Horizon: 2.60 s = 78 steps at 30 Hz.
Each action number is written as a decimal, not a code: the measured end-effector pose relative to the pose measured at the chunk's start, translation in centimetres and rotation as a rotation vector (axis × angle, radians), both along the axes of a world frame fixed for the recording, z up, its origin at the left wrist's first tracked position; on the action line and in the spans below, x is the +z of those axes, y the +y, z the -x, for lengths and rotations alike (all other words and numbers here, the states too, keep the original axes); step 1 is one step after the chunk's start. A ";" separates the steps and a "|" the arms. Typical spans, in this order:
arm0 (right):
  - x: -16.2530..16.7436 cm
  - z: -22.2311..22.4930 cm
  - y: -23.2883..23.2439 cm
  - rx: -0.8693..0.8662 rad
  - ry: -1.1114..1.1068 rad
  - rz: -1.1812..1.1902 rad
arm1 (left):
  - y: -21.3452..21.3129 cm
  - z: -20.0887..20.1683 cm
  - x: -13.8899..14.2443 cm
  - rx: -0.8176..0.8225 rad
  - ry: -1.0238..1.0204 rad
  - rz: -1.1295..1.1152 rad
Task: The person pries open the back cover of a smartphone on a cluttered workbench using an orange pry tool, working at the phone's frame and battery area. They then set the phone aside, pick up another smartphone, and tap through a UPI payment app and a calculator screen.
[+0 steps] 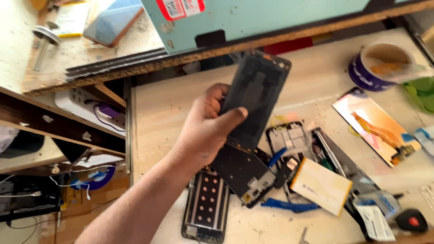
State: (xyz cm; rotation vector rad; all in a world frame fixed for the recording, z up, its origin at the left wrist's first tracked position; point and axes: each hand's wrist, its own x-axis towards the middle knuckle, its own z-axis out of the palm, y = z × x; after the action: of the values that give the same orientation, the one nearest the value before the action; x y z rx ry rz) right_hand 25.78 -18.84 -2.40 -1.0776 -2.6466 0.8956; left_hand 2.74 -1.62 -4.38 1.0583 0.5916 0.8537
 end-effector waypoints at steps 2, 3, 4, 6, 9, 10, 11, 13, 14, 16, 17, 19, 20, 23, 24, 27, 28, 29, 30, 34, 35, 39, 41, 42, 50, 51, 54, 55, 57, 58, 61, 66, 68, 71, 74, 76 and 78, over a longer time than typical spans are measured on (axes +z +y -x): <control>0.6 0.8 -0.4 0.007 0.004 0.002 | 0.0 0.0 0.2 0.019 0.042 -0.023; 0.5 1.0 -0.6 0.011 0.001 -0.002 | 0.1 0.1 0.3 0.036 0.065 -0.045; 0.2 1.1 -0.7 0.019 -0.001 -0.003 | 0.2 0.1 0.4 0.038 0.048 -0.059; -0.6 0.9 -1.2 0.025 -0.010 -0.007 | 0.3 0.2 0.4 0.028 0.008 -0.072; -1.6 0.0 -1.8 0.036 -0.025 -0.023 | 0.4 0.3 0.1 -0.026 -0.003 -0.056; -1.3 -0.4 -1.9 0.046 -0.032 -0.023 | 0.4 0.2 -0.1 -0.043 -0.013 -0.035; -0.9 -0.5 -1.7 0.053 -0.046 -0.035 | 0.5 0.1 -0.2 -0.056 -0.021 -0.028; 0.8 -0.7 -0.6 0.055 -0.086 -0.076 | 0.7 -0.2 -0.5 -0.092 -0.032 -0.040; 1.9 -0.3 0.1 0.034 -0.127 -0.074 | 0.7 -0.3 -0.6 -0.111 -0.041 -0.042; 4.4 -0.2 2.9 -0.102 -0.207 -0.257 | 0.8 -0.4 -0.9 -0.115 -0.012 -0.027; 5.3 -0.1 4.7 -0.192 -0.225 -0.368 | 0.7 -0.5 -1.1 -0.116 0.020 0.006; 5.6 0.7 7.6 -0.351 -0.066 -0.538 | 0.6 -0.5 -1.5 -0.116 0.092 0.018; 5.2 1.0 8.9 -0.381 0.045 -0.599 | 0.6 -0.6 -1.7 -0.109 0.129 -0.021; 2.6 1.0 10.3 -0.333 0.116 -0.628 | 0.9 -0.8 -2.3 -0.120 0.052 -0.013; 1.6 0.8 10.4 -0.250 0.130 -0.641 | 0.9 -0.8 -2.5 -0.129 -0.001 0.024; -0.3 -0.3 10.0 -0.176 0.151 -0.606 | 1.0 -0.8 -3.0 -0.109 -0.074 0.272; -0.6 -0.6 9.9 -0.252 0.146 -0.562 | 0.9 -0.8 -3.1 -0.102 -0.115 0.302; -0.6 -0.8 9.8 -0.329 0.137 -0.514 | 0.8 -0.7 -3.2 -0.096 -0.157 0.337; -0.5 -0.8 9.8 -0.301 0.152 -0.534 | 0.7 -0.7 -3.2 -0.090 -0.196 0.380; 0.1 -0.4 9.9 -0.168 0.148 -0.709 | 0.1 -0.3 -2.5 -0.272 -0.449 0.381; 0.2 -0.2 9.9 -0.132 0.136 -0.765 | -0.1 -0.2 -2.3 -0.269 -0.448 0.328; -0.3 -0.3 9.9 -0.345 0.096 -0.688 | -0.2 -0.1 -1.4 -0.258 -0.433 0.259; -0.7 -0.5 10.0 -0.079 0.092 -0.830 | -0.2 -0.1 -1.2 -0.274 -0.434 0.282; -0.8 -0.7 10.1 -0.069 0.098 -0.830 | -0.2 -0.1 -1.2 -0.284 -0.433 0.288; 0.1 -0.3 9.9 -0.079 0.126 -0.699 | -0.7 -0.2 -1.7 -0.304 -0.473 0.357; 0.3 -0.3 9.8 -0.117 0.128 -0.684 | -0.7 -0.2 -1.7 -0.325 -0.497 0.366; 0.4 0.0 9.8 -0.289 0.124 -0.628 | -0.8 -0.3 -1.7 -0.273 -0.407 0.342; 0.4 0.1 9.8 -0.382 0.124 -0.610 | -0.8 -0.3 -1.6 -0.267 -0.418 0.343; 0.1 0.2 9.8 -0.366 0.139 -0.627 | -0.7 -0.5 -1.6 -0.262 -0.435 0.347; 0.0 0.3 9.8 -0.258 0.155 -0.663 | -0.7 -0.5 -1.6 -0.247 -0.431 0.352; -0.2 0.4 9.8 -0.274 0.149 -0.682 | -0.6 -0.6 -1.7 -0.228 -0.415 0.347; 0.0 0.7 9.5 -0.290 0.153 -0.657 | -0.6 -0.6 -1.9 -0.262 -0.435 0.341; 0.1 0.8 9.4 -0.229 0.165 -0.676 | -0.6 -0.7 -2.1 -0.273 -0.428 0.377; 0.0 0.6 9.4 -0.472 0.143 -0.630 | -0.7 -0.9 -2.3 -0.283 -0.338 0.396; -0.1 0.1 9.5 -0.452 0.121 -0.714 | -0.8 -1.3 -2.3 -0.270 -0.165 0.394; 0.0 -0.2 9.5 -0.402 0.127 -0.762 | -1.0 -1.5 -2.2 -0.276 -0.100 0.349; 0.1 -0.5 9.6 -0.453 0.126 -0.797 | -1.5 -1.5 -2.1 -0.302 -0.111 0.260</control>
State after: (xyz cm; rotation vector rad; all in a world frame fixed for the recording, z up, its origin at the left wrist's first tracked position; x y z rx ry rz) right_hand 26.28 -9.29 -2.28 -1.2273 -2.1538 -0.1736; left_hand 4.26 -3.09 -6.46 0.8309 0.4222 0.5495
